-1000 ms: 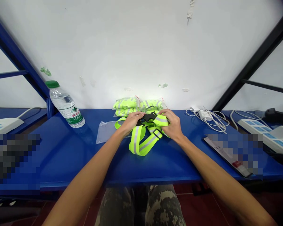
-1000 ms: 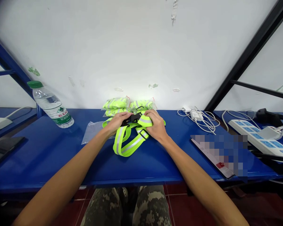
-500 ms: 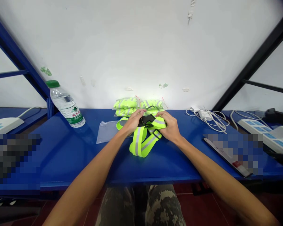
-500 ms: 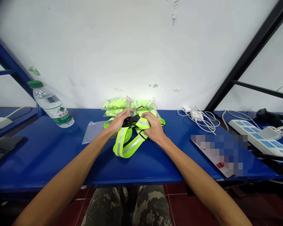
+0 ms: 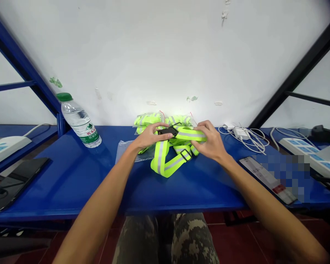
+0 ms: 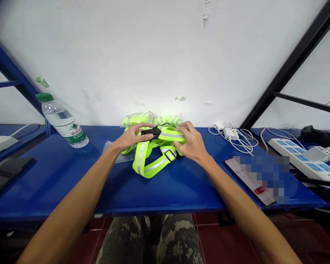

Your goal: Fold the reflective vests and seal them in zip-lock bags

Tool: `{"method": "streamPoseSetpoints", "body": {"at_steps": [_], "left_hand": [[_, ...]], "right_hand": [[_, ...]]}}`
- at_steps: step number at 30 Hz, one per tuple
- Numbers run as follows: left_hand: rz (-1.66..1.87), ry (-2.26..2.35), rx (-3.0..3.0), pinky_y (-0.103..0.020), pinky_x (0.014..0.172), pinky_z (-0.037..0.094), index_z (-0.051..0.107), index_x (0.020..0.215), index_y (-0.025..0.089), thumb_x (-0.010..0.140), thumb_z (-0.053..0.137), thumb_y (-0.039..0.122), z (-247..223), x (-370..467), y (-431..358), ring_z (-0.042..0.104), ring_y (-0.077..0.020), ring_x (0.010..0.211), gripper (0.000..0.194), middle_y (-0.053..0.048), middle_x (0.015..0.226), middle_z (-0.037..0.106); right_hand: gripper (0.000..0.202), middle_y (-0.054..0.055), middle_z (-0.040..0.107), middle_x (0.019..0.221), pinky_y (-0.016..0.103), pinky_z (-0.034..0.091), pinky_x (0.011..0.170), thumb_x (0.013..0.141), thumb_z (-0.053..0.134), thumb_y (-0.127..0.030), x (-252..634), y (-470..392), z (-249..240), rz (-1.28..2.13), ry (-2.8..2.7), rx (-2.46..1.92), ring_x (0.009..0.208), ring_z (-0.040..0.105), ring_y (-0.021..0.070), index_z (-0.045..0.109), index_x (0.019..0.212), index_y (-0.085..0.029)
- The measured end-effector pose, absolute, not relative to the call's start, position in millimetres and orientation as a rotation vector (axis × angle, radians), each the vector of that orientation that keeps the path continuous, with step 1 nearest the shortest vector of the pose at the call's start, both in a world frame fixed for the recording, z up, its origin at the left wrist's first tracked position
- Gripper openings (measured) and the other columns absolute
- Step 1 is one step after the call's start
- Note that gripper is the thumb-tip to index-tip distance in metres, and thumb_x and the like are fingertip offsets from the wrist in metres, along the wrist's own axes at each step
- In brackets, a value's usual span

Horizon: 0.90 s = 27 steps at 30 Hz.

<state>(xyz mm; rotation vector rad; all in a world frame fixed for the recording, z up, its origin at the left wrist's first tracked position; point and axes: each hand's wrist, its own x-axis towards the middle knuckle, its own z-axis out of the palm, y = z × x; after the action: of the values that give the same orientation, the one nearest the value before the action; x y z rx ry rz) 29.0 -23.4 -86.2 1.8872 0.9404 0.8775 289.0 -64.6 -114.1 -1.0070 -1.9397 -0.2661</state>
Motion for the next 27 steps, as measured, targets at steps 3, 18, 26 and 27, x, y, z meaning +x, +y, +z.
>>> {"method": "streamPoseSetpoints", "body": {"at_steps": [3, 18, 26, 27], "left_hand": [[0.729, 0.889, 1.995, -0.044, 0.102, 0.041, 0.067, 0.122, 0.027, 0.053, 0.087, 0.037, -69.1, 17.6, -22.7, 0.048, -0.0372, 0.13, 0.073, -0.01, 0.135, 0.059], [0.744, 0.727, 2.049, -0.042, 0.097, 0.046, 0.073, 0.112, 0.018, 0.054, 0.081, 0.012, -19.1, 43.0, -28.2, 0.062, -0.0295, 0.109, 0.059, -0.01, 0.109, 0.07], [0.822, 1.093, 1.969, -0.033, 0.071, 0.047, 0.079, 0.081, 0.013, 0.06, 0.077, 0.019, -10.2, -6.0, -3.7, 0.064, -0.0237, 0.076, 0.022, -0.007, 0.071, 0.069], [0.778, 1.138, 1.987, -0.032, 0.067, 0.045, 0.079, 0.078, 0.015, 0.06, 0.078, 0.021, -10.0, -11.9, -0.3, 0.062, -0.0225, 0.071, 0.019, -0.005, 0.066, 0.067]], "right_hand": [[0.021, 0.005, 0.062, 0.086, 0.034, 0.047, 0.07, 0.067, 0.065, -0.018, 309.7, -65.7, -102.8, -0.267, -1.947, -1.155, 0.078, 0.059, 0.0225, 0.059, 0.086, -0.021], [0.045, 0.006, 0.072, 0.108, 0.037, 0.053, 0.082, 0.067, 0.079, -0.03, 305.6, -29.0, -73.9, 0.387, -2.288, -1.092, 0.096, 0.066, 0.0238, 0.07, 0.111, -0.021], [0.047, -0.006, 0.044, 0.046, 0.025, 0.022, 0.042, 0.056, 0.084, -0.056, 353.2, -34.7, -30.4, 0.387, -2.283, -1.479, 0.044, 0.034, 0.0069, 0.054, 0.051, -0.019], [0.049, -0.006, 0.043, 0.045, 0.025, 0.021, 0.042, 0.055, 0.084, -0.058, 360.7, -38.8, -24.7, 0.417, -2.274, -1.492, 0.043, 0.033, 0.0066, 0.054, 0.05, -0.019]]}}
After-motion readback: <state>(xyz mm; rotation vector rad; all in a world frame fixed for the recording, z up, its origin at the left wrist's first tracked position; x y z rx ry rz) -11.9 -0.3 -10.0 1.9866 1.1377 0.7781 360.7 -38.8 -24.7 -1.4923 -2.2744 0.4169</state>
